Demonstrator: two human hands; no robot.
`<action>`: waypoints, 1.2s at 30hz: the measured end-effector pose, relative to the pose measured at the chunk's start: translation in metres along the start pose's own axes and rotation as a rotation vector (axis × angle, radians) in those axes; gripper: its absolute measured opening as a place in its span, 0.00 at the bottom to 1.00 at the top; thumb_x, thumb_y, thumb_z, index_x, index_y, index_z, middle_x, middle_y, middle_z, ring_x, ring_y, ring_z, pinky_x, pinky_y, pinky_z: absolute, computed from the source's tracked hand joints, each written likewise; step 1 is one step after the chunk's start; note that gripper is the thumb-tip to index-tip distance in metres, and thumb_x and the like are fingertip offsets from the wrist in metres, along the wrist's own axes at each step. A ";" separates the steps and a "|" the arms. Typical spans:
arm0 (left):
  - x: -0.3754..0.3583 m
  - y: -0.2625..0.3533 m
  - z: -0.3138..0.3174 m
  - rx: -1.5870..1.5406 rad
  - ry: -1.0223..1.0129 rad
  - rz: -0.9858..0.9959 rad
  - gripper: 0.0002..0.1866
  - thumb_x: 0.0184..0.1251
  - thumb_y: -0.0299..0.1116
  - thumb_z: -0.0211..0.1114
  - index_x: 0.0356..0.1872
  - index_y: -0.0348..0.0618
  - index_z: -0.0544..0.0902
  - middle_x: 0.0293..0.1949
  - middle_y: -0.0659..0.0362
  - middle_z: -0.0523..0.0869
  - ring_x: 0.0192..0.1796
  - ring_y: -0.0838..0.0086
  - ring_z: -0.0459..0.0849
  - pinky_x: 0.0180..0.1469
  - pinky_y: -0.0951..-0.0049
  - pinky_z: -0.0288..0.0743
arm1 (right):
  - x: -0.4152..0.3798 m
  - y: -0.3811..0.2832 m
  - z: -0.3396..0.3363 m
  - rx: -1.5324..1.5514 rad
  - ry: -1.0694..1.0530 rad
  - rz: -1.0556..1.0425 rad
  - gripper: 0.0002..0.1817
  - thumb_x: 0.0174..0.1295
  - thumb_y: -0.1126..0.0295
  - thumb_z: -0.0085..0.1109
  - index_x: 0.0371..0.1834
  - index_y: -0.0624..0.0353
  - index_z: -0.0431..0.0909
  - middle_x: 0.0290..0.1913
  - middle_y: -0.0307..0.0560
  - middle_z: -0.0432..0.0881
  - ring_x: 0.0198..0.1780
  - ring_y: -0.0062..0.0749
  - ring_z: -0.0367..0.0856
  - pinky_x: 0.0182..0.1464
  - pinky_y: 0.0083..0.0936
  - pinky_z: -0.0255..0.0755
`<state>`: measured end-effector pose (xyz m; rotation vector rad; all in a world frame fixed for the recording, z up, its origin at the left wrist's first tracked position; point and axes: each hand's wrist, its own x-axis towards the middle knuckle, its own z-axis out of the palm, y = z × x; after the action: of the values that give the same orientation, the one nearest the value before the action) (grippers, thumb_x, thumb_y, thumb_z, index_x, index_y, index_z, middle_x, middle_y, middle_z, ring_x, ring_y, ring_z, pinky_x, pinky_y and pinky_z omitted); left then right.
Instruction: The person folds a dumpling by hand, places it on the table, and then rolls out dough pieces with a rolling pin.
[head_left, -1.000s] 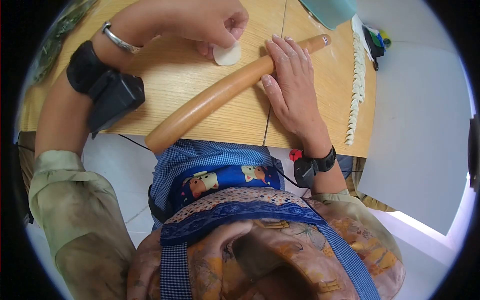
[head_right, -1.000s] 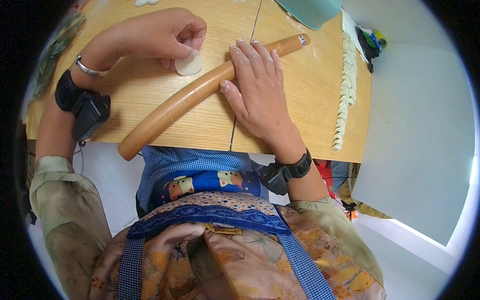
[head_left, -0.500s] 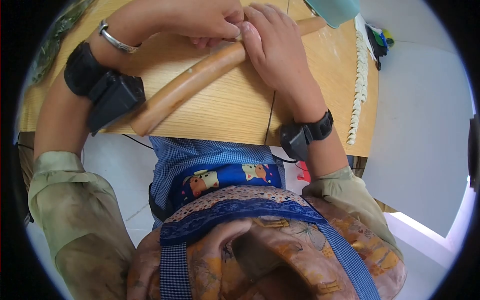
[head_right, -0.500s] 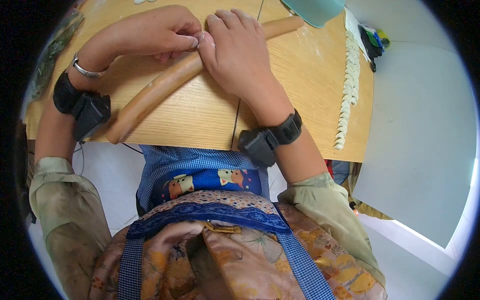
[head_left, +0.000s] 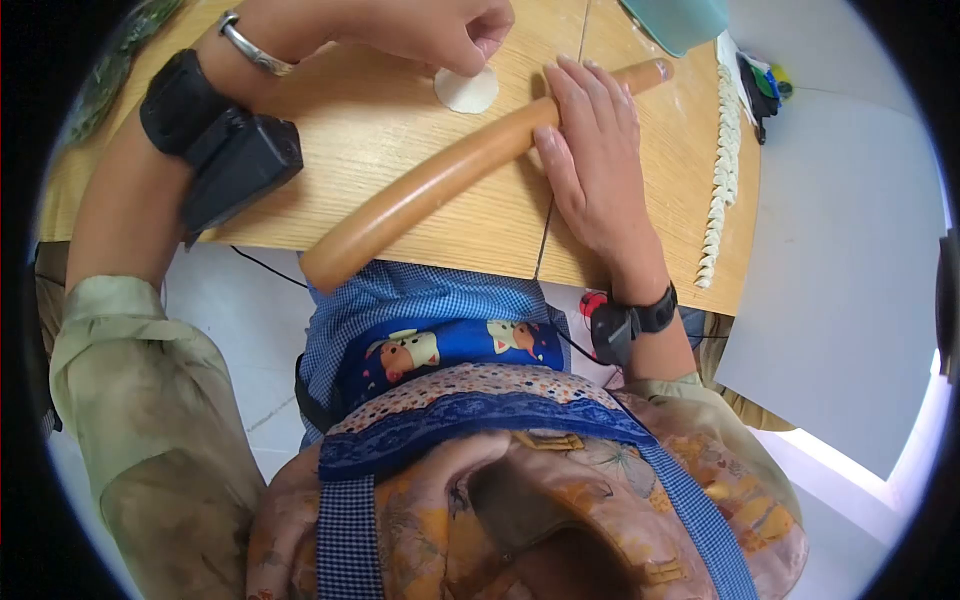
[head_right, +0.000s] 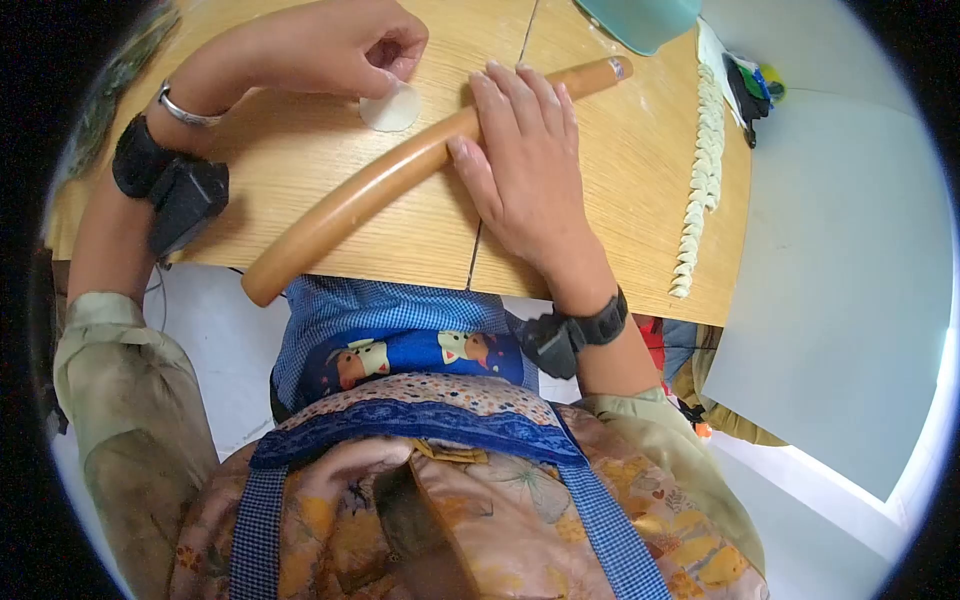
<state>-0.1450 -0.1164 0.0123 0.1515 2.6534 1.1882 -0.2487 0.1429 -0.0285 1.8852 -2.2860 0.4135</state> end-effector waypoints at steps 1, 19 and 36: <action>-0.003 0.005 -0.003 0.003 -0.016 0.016 0.10 0.63 0.31 0.67 0.39 0.33 0.86 0.32 0.52 0.89 0.34 0.70 0.84 0.40 0.69 0.77 | -0.006 -0.002 -0.003 -0.003 0.002 0.002 0.30 0.76 0.53 0.51 0.74 0.61 0.70 0.74 0.58 0.72 0.78 0.57 0.64 0.81 0.56 0.48; 0.003 0.005 0.002 -0.081 -0.061 -0.153 0.13 0.74 0.32 0.59 0.38 0.30 0.86 0.28 0.54 0.87 0.30 0.69 0.83 0.38 0.68 0.78 | 0.074 -0.003 0.026 0.018 0.142 -0.052 0.24 0.76 0.55 0.50 0.63 0.64 0.78 0.63 0.59 0.81 0.69 0.57 0.74 0.74 0.54 0.61; 0.009 -0.016 0.022 -0.336 -0.015 -0.060 0.08 0.62 0.28 0.67 0.38 0.35 0.80 0.26 0.59 0.82 0.26 0.77 0.84 0.27 0.78 0.77 | 0.000 -0.007 -0.004 -0.027 -0.005 0.041 0.31 0.77 0.53 0.50 0.74 0.64 0.70 0.73 0.59 0.73 0.77 0.55 0.66 0.82 0.55 0.48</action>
<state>-0.1486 -0.1098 -0.0154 0.0224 2.3829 1.5805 -0.2419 0.1424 -0.0237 1.8319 -2.3251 0.3815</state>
